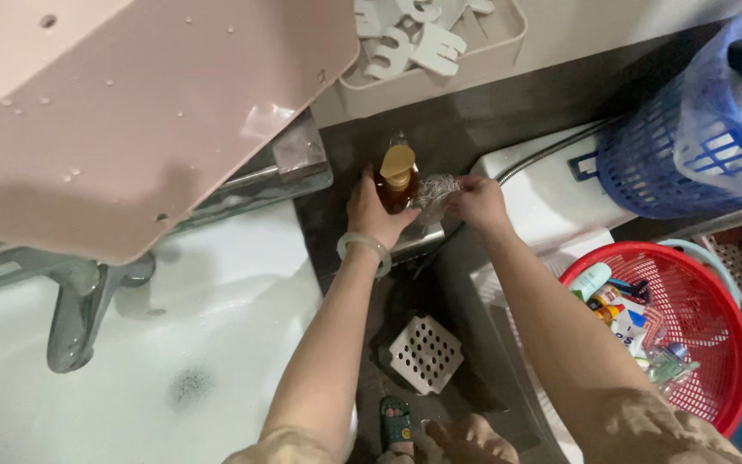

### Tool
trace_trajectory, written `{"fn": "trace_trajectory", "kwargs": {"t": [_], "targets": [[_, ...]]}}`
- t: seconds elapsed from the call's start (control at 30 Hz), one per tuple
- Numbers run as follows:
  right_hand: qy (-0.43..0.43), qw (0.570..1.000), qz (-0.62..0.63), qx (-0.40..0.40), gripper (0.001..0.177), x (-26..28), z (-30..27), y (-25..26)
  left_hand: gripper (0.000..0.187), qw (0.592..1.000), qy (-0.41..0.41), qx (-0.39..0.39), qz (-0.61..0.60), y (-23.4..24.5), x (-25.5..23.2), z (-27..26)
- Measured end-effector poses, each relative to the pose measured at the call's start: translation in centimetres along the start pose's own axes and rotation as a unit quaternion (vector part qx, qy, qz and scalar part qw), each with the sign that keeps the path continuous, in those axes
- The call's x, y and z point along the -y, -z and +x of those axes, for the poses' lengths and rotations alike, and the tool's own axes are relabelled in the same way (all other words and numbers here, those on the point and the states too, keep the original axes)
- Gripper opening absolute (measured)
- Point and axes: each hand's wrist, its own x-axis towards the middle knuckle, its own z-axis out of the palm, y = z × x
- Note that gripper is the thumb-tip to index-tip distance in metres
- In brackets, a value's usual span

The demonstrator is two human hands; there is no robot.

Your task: The person washes their hands and rinses a plastic cup at the sink. They then remove a pink wall-mounted organizer, rinse it, and reattach it. Finally, they take various toiletries from a red basket and place them on the glass shelf and into the organizer.

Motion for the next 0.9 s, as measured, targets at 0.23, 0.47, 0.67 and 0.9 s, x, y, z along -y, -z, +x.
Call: {"fn": "trace_trajectory", "kwargs": {"t": [0.23, 0.47, 0.67, 0.9], "targets": [[0.0, 0.998, 0.056, 0.026, 0.033, 2.8, -0.6, 1.1, 0.087, 0.987, 0.02, -0.051, 0.154, -1.1, -1.8, 0.7], [0.013, 1.0, -0.012, 0.013, 0.035, 3.0, -0.6, 1.8, 0.081, 0.985, 0.015, -0.092, 0.146, 5.2, -3.5, -2.7], [-0.001, 1.0, -0.015, 0.026, 0.034, 4.1, -1.0, 0.6, 0.067, 0.977, -0.051, -0.148, 0.142, 9.2, -2.6, -4.5], [-0.034, 0.99, 0.072, 0.12, 0.021, 8.1, -4.0, -3.5, 0.078, 0.963, -0.101, -0.239, 0.073, 13.2, -1.5, -7.8]]}}
